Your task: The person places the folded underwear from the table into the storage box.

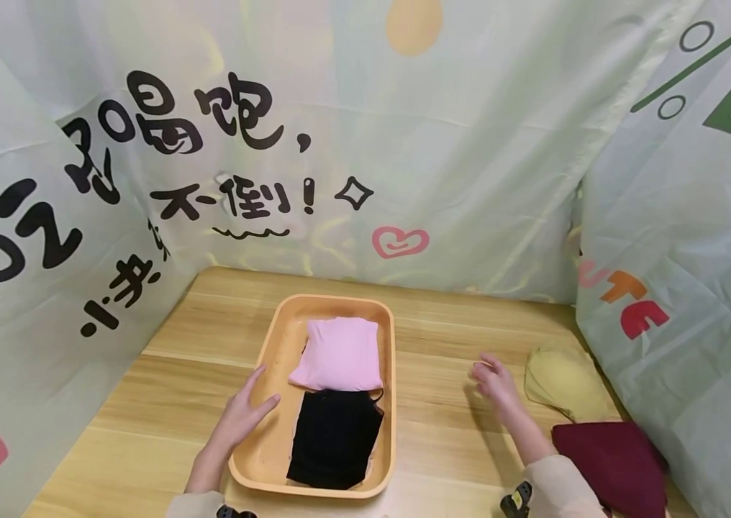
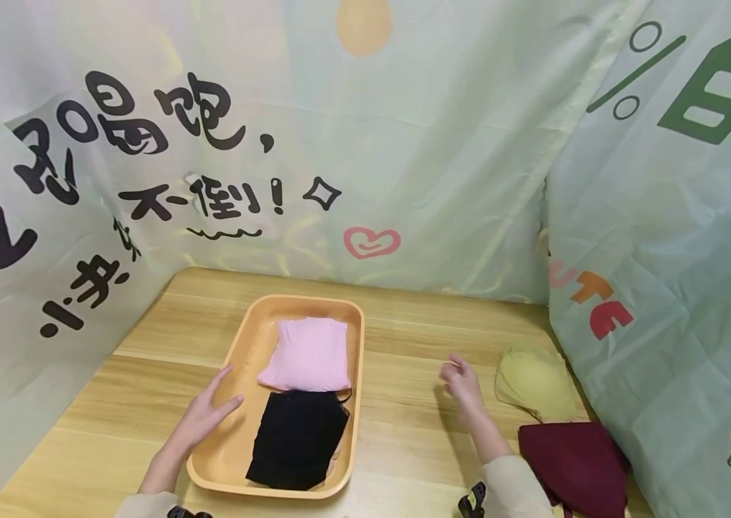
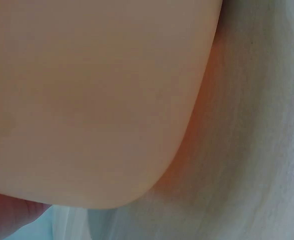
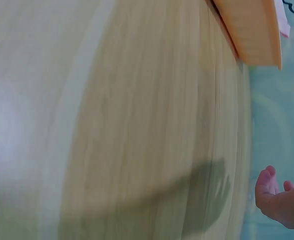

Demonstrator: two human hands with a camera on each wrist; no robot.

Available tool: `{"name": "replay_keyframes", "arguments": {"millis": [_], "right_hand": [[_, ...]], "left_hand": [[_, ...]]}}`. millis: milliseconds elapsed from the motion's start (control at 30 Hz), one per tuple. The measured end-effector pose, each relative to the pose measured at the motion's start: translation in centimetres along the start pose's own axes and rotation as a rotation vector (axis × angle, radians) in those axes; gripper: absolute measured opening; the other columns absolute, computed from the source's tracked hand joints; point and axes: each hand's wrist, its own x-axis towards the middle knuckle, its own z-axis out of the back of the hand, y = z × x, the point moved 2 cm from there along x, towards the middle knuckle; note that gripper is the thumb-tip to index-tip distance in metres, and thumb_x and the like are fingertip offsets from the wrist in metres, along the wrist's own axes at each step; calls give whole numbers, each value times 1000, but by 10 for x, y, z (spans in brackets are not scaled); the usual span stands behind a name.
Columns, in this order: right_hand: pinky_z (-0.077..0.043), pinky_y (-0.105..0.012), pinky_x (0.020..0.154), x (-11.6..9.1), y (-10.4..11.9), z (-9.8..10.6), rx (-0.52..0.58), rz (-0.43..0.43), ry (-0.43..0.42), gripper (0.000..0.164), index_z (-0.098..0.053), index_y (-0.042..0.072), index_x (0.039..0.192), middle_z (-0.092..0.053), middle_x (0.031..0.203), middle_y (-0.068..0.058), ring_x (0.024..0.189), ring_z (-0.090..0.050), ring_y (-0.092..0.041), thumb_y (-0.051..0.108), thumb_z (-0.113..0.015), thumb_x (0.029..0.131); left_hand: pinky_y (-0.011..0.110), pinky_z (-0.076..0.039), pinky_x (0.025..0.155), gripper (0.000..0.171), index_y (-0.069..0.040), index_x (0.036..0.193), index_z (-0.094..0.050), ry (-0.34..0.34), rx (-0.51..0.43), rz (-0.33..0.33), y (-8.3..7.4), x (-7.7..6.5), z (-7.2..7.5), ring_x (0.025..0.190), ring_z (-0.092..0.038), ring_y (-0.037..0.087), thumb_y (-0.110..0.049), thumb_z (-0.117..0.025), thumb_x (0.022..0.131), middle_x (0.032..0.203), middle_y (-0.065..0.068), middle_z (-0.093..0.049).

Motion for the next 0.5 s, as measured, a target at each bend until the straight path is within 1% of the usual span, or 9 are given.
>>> {"name": "replay_keyframes", "arguments": {"millis": [67, 133, 167, 267, 433, 500], "right_hand": [[-41, -32, 92, 1, 1, 6, -7, -5, -9, 53, -18, -7, 140, -32, 135, -28, 97, -52, -9, 13, -41, 96], [-42, -29, 90, 2, 1, 12, -16, -11, -18, 54, -16, -7, 140, -30, 136, -28, 95, -52, -8, 13, -40, 96], [-43, -26, 87, 2, 1, 15, -22, -18, -29, 54, -17, -6, 140, -30, 136, -28, 92, -52, -4, 13, -40, 96], [-44, -23, 84, 3, 0, 22, -45, -24, -35, 54, -16, -6, 141, -29, 138, -29, 93, -52, -4, 14, -39, 96], [-45, -23, 83, 4, -5, 31, -61, -20, -51, 55, -18, -7, 141, -35, 134, -30, 89, -52, 0, 15, -40, 96], [-45, -23, 83, 4, -6, 34, -65, -22, -56, 55, -18, -7, 141, -36, 133, -30, 91, -53, -3, 14, -40, 96]], "left_hand": [[61, -30, 97, 70, -9, 143, -27, -1, 2, -1, 1, 0, 0, 123, -33, 50, -35, -60, 86, 142, 27, -31], [61, -30, 97, 70, -9, 143, -27, -3, 3, -6, 2, 1, -1, 123, -33, 49, -35, -60, 86, 142, 26, -31], [62, -30, 97, 70, -9, 143, -27, -4, 5, -9, 2, 1, -1, 123, -34, 50, -35, -60, 87, 141, 26, -31], [61, -31, 97, 70, -9, 143, -28, -8, 4, -15, 3, 1, -1, 123, -34, 49, -35, -60, 86, 141, 26, -32], [60, -31, 97, 70, -9, 142, -29, -13, 5, -15, 2, 1, -1, 122, -35, 49, -34, -61, 86, 140, 26, -33], [60, -31, 97, 70, -9, 142, -28, -12, 7, -15, 2, 0, -1, 122, -36, 49, -34, -61, 86, 140, 27, -33]]}}
